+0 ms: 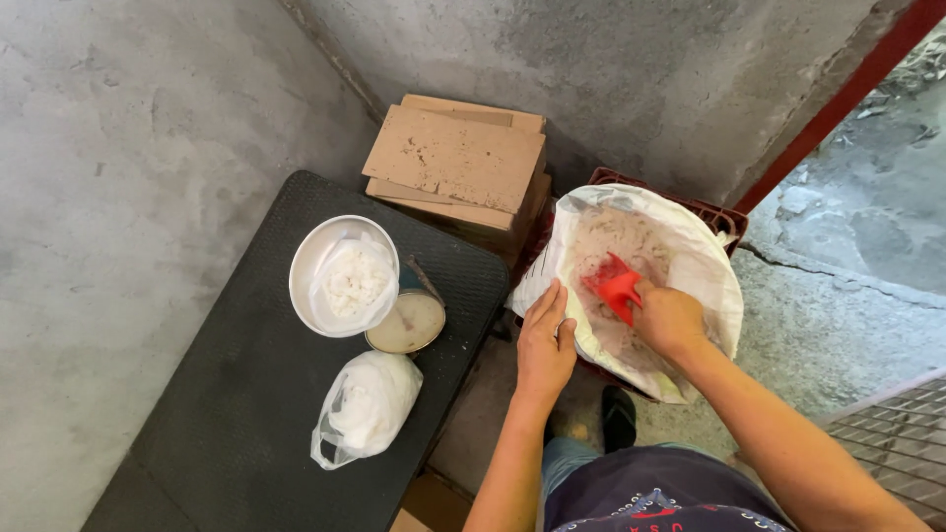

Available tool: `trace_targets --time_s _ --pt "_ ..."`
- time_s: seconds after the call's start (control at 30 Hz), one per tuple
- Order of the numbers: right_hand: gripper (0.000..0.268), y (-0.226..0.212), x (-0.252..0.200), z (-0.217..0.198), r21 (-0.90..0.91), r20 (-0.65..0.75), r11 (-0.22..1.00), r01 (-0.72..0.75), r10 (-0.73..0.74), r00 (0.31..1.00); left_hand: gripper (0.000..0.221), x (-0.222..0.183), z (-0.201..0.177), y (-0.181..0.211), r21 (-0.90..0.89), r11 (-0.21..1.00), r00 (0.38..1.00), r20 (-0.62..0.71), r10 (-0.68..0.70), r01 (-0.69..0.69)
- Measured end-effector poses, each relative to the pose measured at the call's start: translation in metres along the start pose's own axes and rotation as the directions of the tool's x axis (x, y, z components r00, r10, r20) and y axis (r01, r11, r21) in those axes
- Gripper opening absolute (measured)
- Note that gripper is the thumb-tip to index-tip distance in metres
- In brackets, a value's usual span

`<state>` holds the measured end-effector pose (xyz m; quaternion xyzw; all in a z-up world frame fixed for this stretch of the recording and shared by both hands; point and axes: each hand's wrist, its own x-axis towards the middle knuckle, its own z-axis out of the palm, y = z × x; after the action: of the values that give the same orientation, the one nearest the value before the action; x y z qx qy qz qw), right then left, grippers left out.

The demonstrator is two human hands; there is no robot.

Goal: The recorder uses a scale to weigh specific amounts of white powder from a large sack and then seals the portions into smaller plastic bags.

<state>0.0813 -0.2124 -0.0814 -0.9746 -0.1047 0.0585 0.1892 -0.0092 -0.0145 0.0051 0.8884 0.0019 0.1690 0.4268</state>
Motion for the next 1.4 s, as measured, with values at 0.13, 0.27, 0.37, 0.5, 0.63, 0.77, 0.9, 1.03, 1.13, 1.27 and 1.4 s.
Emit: trace_targets --time_s 0.13,0.27,0.37,0.5,0.63,0.77,0.9,1.03,1.13,1.27,1.4 --pt "0.024 -0.002 -0.008 -0.009 0.014 -0.019 1.0 -0.011 0.011 1.0 0.051 0.002 -0.002 0.002 -0.034 0.999 1.0 0.002 -0.002 0.002" --pt "0.023 -0.003 -0.005 0.002 0.01 -0.043 1.0 -0.012 0.012 0.999 0.048 0.0 0.002 0.0 -0.043 0.999 1.0 -0.004 -0.021 0.021" --pt "0.023 -0.006 -0.004 0.001 0.015 -0.053 1.0 -0.01 0.01 0.999 0.048 0.0 0.002 0.005 -0.042 0.999 1.0 -0.009 -0.026 0.026" --pt "0.023 -0.009 -0.014 -0.011 0.052 -0.065 0.998 -0.016 0.02 0.998 0.045 -0.001 -0.008 0.007 -0.116 0.992 0.999 -0.003 -0.046 0.046" --pt "0.025 -0.005 -0.035 -0.038 0.091 -0.067 0.996 -0.008 0.014 0.998 0.038 -0.006 -0.019 0.004 -0.177 0.976 0.992 -0.007 -0.128 0.125" --pt "0.03 -0.015 -0.057 -0.084 0.116 -0.112 0.993 -0.015 0.028 0.993 0.04 -0.004 -0.035 0.009 -0.165 0.984 0.991 -0.105 -0.079 0.061" --pt "0.034 -0.021 -0.068 -0.113 0.045 -0.19 0.999 0.003 0.006 0.982 0.038 0.004 -0.063 0.018 -0.128 0.991 0.981 -0.184 -0.053 0.03" --pt "0.032 -0.049 -0.084 -0.134 0.072 -0.234 0.996 0.052 -0.034 0.972 0.038 0.006 -0.095 0.018 -0.104 0.994 0.96 -0.281 0.009 -0.04" --pt "0.03 -0.082 -0.083 -0.151 0.135 -0.288 0.989 0.057 -0.015 0.957 0.039 0.013 -0.125 0.012 -0.129 0.988 0.943 -0.331 0.033 -0.08" --pt "0.028 -0.144 -0.067 -0.159 0.246 -0.234 0.956 0.162 -0.104 0.967 0.042 0.008 -0.184 -0.004 0.194 0.98 0.878 -0.458 0.136 -0.051" --pt "0.026 -0.216 -0.044 -0.133 0.225 -0.086 0.927 0.302 -0.29 0.953 0.053 0.001 -0.234 -0.048 0.484 0.859 0.851 -0.511 0.121 0.168"
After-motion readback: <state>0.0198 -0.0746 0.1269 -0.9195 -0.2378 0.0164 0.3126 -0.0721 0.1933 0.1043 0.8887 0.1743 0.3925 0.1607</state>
